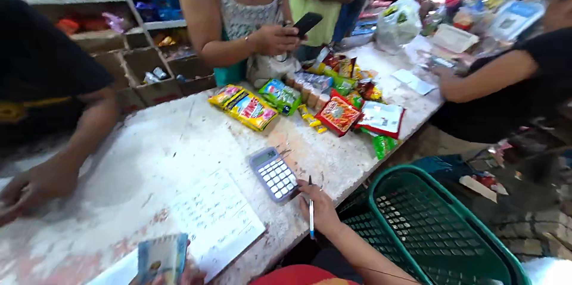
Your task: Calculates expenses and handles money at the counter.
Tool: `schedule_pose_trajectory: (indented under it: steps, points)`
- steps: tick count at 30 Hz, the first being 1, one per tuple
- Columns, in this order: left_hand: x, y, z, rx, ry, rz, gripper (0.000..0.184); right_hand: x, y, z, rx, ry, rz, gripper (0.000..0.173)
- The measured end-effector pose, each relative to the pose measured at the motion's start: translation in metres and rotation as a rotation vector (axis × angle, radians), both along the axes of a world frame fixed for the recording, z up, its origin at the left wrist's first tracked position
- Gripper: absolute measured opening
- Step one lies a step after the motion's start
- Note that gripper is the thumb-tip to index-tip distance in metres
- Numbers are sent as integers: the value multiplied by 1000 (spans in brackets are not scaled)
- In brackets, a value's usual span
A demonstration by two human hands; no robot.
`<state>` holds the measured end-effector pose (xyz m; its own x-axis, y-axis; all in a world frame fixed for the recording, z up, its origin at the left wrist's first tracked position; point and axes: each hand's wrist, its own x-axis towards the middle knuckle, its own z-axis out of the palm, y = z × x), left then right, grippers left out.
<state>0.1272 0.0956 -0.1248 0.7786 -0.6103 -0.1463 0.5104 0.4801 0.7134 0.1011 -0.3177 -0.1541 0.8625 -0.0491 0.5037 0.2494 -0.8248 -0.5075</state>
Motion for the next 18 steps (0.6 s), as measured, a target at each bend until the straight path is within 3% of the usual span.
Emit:
schedule_pose_trajectory:
  steps: [6,11,18]
  points:
    - [8,5,-9,22,-53,-88,53,1,-1,-8,-52,-73,-7,24]
    - [3,1,-4,56,-26,-1,58,2,-1,-9,-80,-89,-6,24]
    - [5,-1,-2,92,-13,-20,56,3,-3,-8,-94,-89,3,24]
